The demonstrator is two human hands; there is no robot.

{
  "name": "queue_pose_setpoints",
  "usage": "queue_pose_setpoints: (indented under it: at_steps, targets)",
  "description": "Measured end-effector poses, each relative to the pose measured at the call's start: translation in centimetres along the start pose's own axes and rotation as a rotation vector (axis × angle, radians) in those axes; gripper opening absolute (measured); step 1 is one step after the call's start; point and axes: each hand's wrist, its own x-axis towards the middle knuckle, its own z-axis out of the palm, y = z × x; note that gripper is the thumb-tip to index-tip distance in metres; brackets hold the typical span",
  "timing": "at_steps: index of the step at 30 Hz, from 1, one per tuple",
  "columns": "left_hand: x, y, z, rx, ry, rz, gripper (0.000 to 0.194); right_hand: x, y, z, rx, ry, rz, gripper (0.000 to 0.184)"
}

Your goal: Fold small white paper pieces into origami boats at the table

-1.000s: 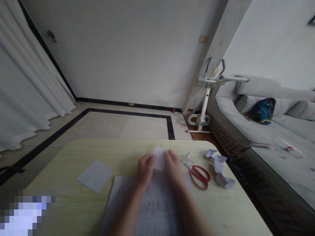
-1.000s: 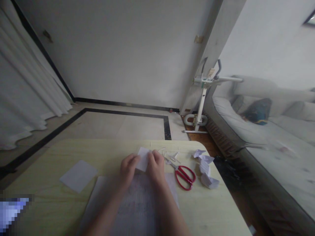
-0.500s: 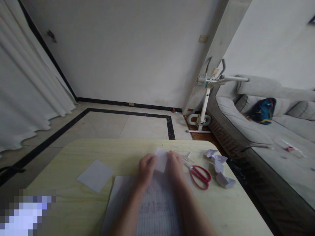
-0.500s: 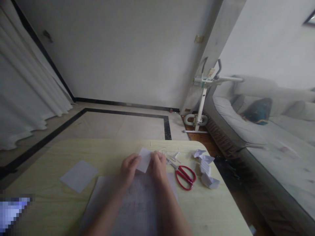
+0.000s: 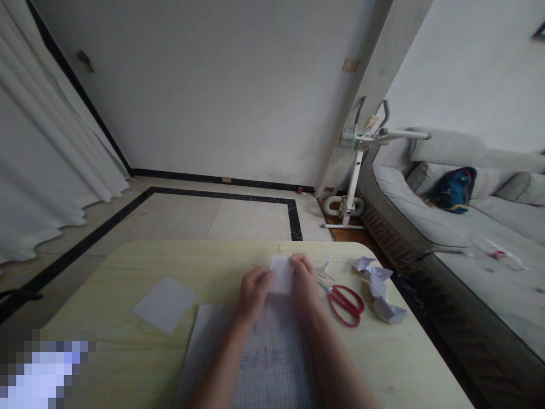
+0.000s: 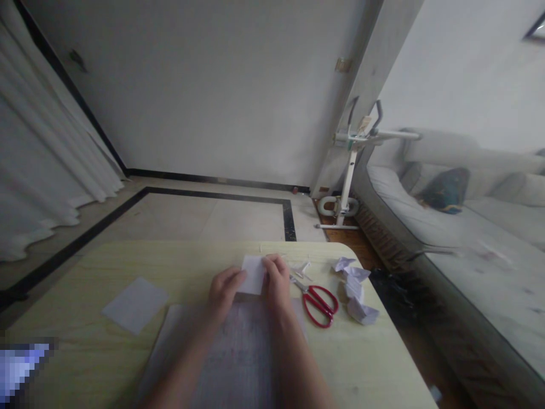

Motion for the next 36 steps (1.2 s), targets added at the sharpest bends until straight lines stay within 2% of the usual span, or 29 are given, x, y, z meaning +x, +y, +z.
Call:
queue_pose_setpoints:
  at_steps: [7,12,15,29,36]
  targets:
    - [0.03,0.09,0.02,-0.022,0.016,-0.031,0.028,-0.12,-0.08,0.1,0.163,-0.056,0.081,0.024]
    - [0.42,0.08,-0.21,-0.053,0.127,-0.026,0.026,-0.19,0.05,0.3,0.165,-0.173,0.094,0.026]
    - [0.51,0.09,-0.22,-0.059,0.148,-0.026,0.024,-0.19,0.12,0.22,0.174,-0.207,0.115,0.027]
    - [0.44,0.08,-0.21,-0.048,0.129,-0.018,0.023,-0.21,-0.24,0.25,0.164,-0.147,0.189,0.023]
    - [0.65,-0.46,-0.27,-0.073,0.2,-0.024,0.023,-0.25,0.1,0.05,0.005,-0.204,0.107,0.028]
